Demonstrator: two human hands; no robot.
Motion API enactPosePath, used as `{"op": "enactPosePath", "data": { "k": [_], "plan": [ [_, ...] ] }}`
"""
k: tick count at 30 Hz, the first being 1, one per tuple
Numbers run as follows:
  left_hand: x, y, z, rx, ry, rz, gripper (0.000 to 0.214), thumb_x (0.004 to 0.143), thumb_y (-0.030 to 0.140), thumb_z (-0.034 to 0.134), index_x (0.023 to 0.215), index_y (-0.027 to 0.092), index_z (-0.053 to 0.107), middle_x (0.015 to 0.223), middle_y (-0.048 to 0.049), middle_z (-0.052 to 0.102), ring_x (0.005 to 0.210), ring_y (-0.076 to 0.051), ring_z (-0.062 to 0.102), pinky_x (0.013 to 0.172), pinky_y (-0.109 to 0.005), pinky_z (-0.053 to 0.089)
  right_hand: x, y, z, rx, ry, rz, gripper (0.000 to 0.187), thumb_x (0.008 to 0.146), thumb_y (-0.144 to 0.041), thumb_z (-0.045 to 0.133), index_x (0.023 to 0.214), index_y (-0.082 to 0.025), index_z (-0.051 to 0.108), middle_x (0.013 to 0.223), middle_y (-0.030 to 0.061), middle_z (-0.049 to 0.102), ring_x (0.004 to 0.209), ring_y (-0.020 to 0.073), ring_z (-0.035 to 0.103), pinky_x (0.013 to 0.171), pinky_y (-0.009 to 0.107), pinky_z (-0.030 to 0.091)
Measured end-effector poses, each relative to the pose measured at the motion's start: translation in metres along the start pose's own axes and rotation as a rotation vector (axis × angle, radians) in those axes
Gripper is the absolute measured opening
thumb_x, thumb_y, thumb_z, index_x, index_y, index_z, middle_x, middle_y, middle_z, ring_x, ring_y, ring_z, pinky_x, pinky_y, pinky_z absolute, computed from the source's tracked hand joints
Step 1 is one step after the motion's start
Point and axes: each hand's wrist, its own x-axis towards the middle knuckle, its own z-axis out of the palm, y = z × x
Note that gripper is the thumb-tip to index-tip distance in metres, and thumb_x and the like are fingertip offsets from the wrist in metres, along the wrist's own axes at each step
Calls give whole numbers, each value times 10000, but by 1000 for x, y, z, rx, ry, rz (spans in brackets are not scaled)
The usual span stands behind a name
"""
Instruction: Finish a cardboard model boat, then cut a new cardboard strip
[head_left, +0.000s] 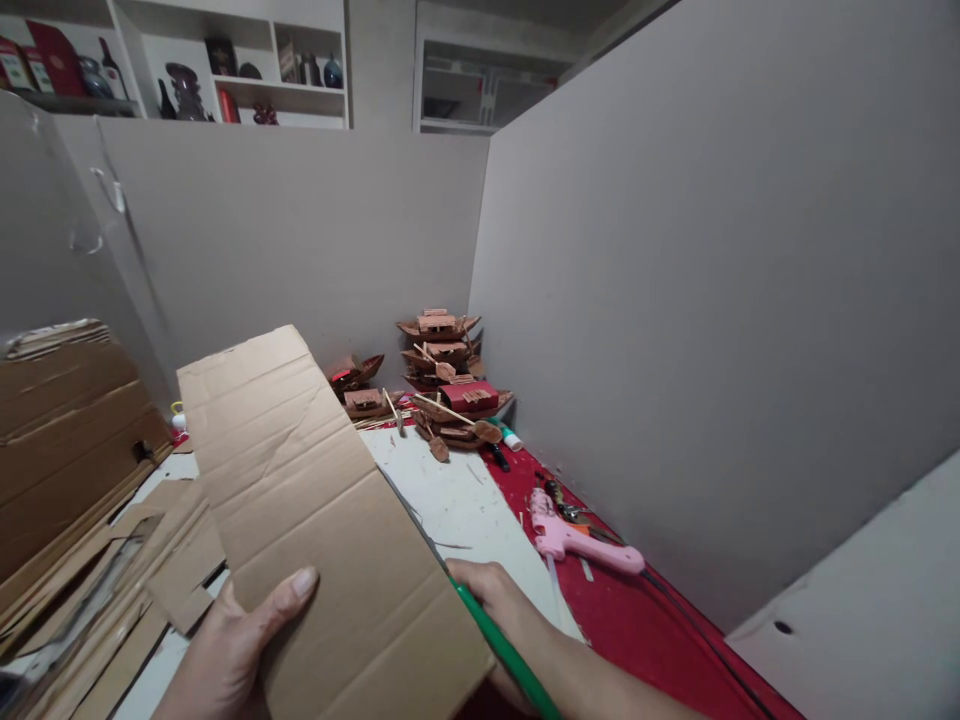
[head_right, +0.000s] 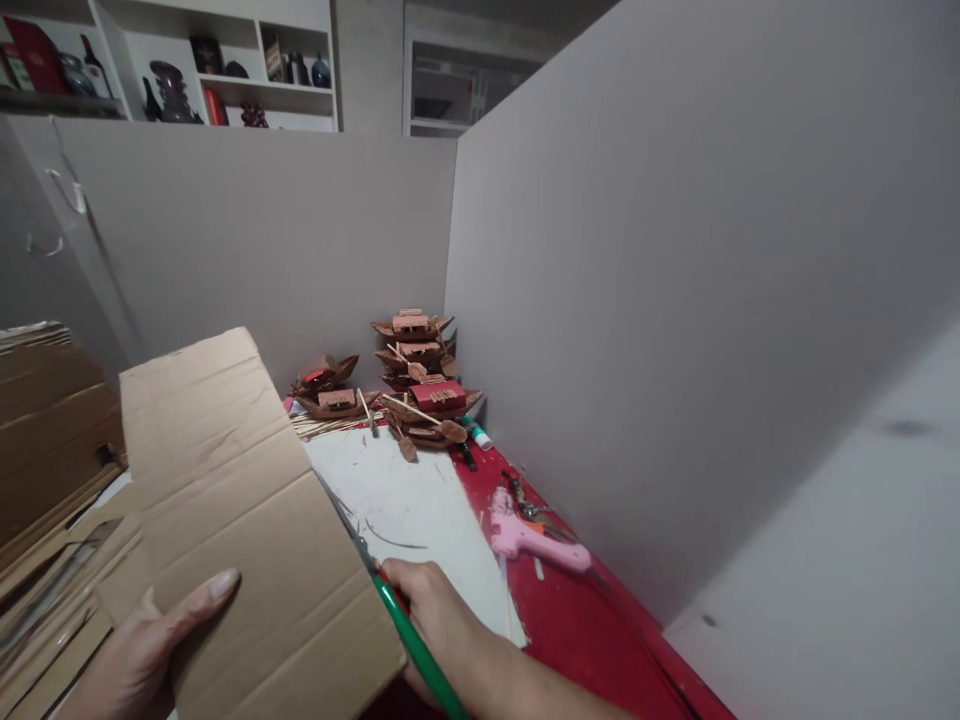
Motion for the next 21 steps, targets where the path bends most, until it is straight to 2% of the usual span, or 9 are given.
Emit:
{"op": "enactPosePath", "data": {
  "k": [3,6,9,13,17,19,21],
  "plan": [
    [-3,0,3,-5,2,-15,965,516,399,838,1373,248,421,1065,-121,712,921,-382,665,707,-467,565,1,0,-1,63,-12,53,331,658,-427,732,822,-140,715,748,46,697,792,249,631,711,321,512],
    [-6,0,6,-25,0,-16,978,503,381,844,1372,238,419,1101,-140,695,940,-393,657,715,-472,563,2,-2,7,290,-15,197,394,695,-516,669,832,-150,722,686,45,687,771,256,646,722,349,515],
    [-6,-1,7,-38,9,-8,949,514,380,836,1360,228,435,1094,-142,698,958,-400,649,755,-489,552,3,-5,17,462,7,287,477,672,-596,643,816,-148,727,638,45,675,729,261,655,721,374,518],
    [-4,-3,7,-43,13,-2,916,521,422,829,1337,223,463,1080,-138,704,975,-400,643,782,-499,542,3,-1,18,504,-34,257,433,646,-537,701,802,-134,733,658,44,682,739,261,657,733,380,517],
    [-4,-6,8,-72,19,-7,943,488,427,848,1328,212,477,1068,-145,706,995,-409,632,808,-516,528,3,8,8,345,-49,106,346,608,-347,784,866,-123,730,761,49,706,826,271,650,760,371,510],
    [-4,-8,9,-99,16,-35,956,482,376,858,1338,203,470,1058,-153,708,1001,-418,626,824,-534,514,3,10,3,336,-53,126,356,630,-344,766,911,-129,726,805,55,714,855,274,648,781,373,507],
    [-3,-11,8,-122,10,-46,966,472,316,866,1344,205,466,1055,-150,709,1009,-419,622,838,-541,504,4,9,2,417,-65,207,363,660,-392,726,910,-129,728,795,60,716,840,278,655,789,382,507]
  ]
}}
